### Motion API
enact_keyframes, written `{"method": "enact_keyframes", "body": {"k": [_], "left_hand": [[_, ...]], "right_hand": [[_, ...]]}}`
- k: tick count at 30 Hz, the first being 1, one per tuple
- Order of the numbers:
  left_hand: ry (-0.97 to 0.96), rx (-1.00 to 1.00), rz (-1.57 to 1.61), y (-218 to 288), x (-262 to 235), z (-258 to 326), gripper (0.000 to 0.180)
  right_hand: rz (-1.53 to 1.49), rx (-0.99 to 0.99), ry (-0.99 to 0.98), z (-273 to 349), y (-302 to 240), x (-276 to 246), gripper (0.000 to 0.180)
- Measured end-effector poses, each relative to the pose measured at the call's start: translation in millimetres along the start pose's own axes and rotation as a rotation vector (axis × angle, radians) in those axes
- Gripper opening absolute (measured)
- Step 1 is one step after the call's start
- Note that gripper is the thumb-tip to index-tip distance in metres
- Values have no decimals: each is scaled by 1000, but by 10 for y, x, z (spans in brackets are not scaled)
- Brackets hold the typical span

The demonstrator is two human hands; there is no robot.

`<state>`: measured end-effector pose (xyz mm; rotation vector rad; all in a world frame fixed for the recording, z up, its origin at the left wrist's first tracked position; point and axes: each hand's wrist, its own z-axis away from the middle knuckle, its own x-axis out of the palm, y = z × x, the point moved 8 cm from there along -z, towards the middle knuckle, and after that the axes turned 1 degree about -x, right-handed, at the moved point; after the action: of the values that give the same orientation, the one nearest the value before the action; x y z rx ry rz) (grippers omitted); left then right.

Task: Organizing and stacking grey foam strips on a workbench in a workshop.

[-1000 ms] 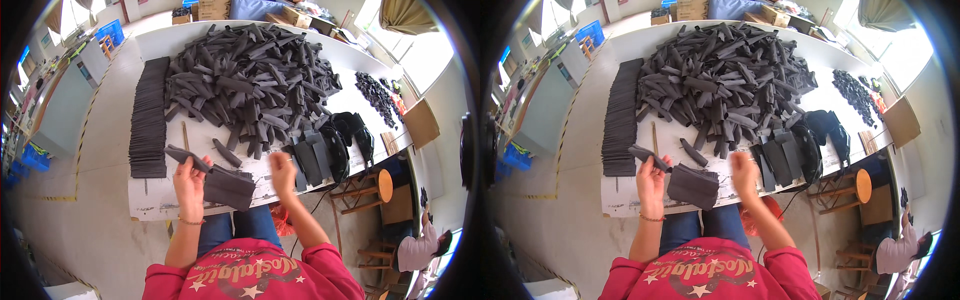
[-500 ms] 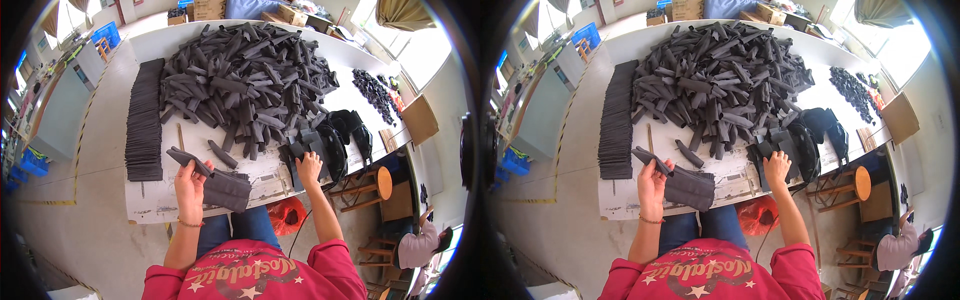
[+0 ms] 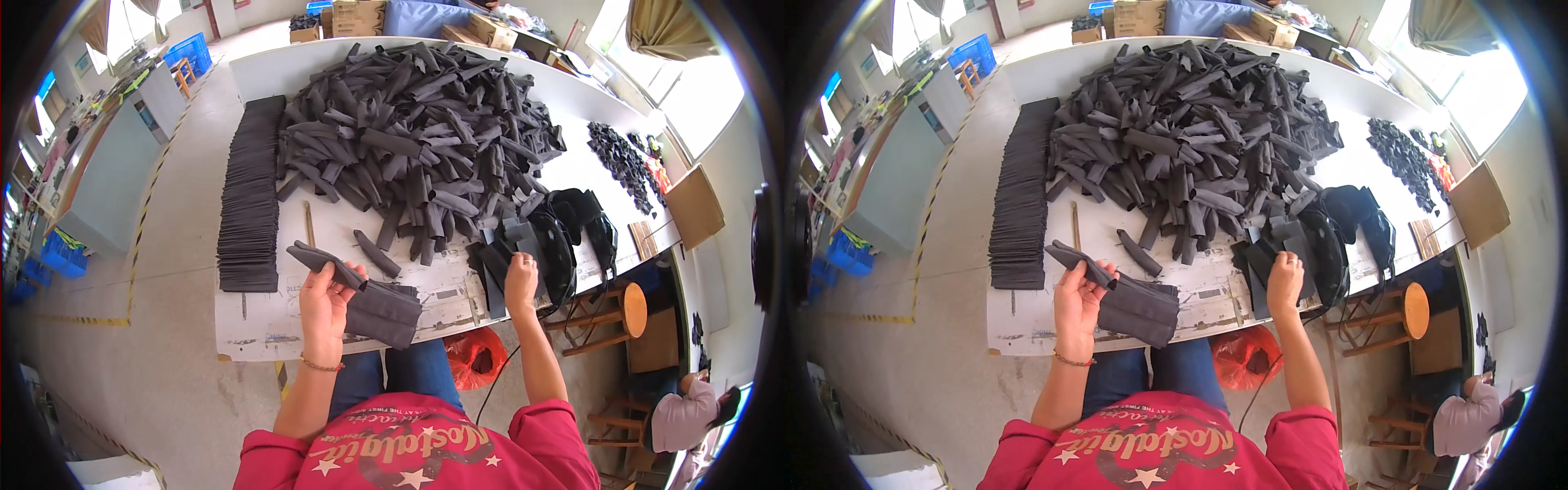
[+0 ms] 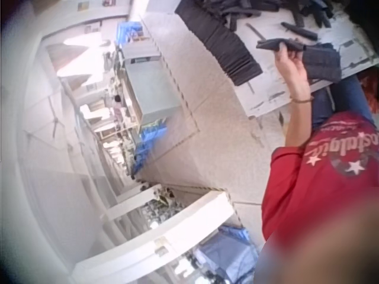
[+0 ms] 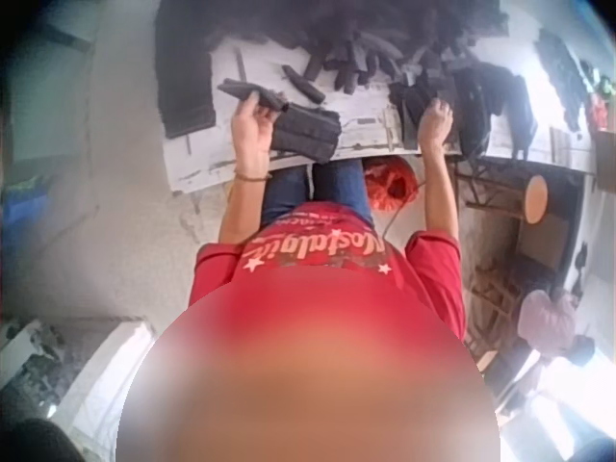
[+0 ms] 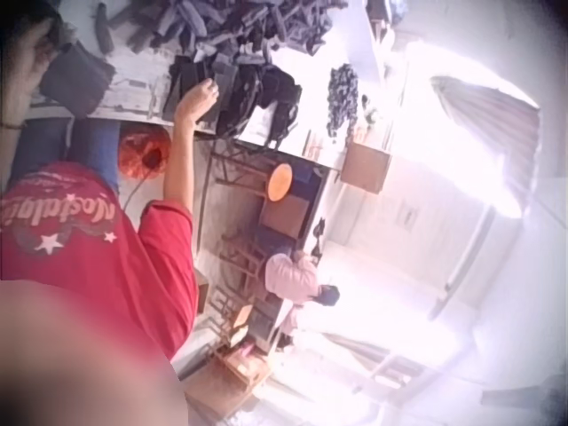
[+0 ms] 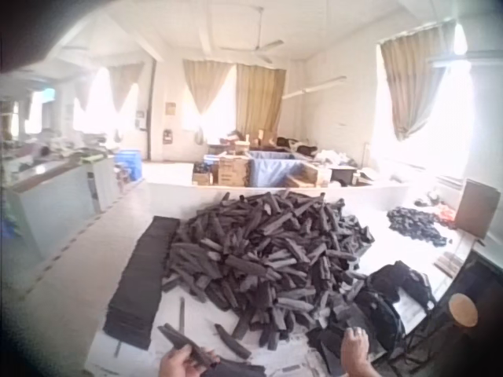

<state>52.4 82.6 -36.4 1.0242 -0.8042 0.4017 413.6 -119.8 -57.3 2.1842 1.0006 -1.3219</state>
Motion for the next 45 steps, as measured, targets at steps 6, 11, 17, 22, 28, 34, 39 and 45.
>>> {"method": "enact_keyframes", "body": {"k": [6, 11, 17, 22, 28, 34, 39, 45], "left_hand": [[-50, -17, -3, -11, 56, 0, 19], [-41, 33, 12, 41, 41, -24, 19], [-9, 23, -27, 16, -18, -55, 17], [-26, 6, -35, 23, -15, -12, 17], [-71, -54, -57, 15, 96, 83, 18], [-71, -81, -34, -33, 133, 120, 27], [-57, 123, -182, 50, 314, 293, 34], [-249, 115, -30, 46, 499, 293, 33]], "right_hand": [[-619, 24, 216, -220, -262, -593, 29], [-977, -71, -232, 18, -1360, -938, 28], [-944, -545, -125, 329, -2160, -1497, 51], [-920, -580, -75, 350, -2282, -1553, 51], [-783, -646, 131, 333, -2362, -1690, 35], [-681, -658, 217, 350, -2393, -1739, 33], [-633, -623, 206, 359, -2477, -1711, 44], [-838, -539, 94, 397, -2558, -1648, 53]]}}
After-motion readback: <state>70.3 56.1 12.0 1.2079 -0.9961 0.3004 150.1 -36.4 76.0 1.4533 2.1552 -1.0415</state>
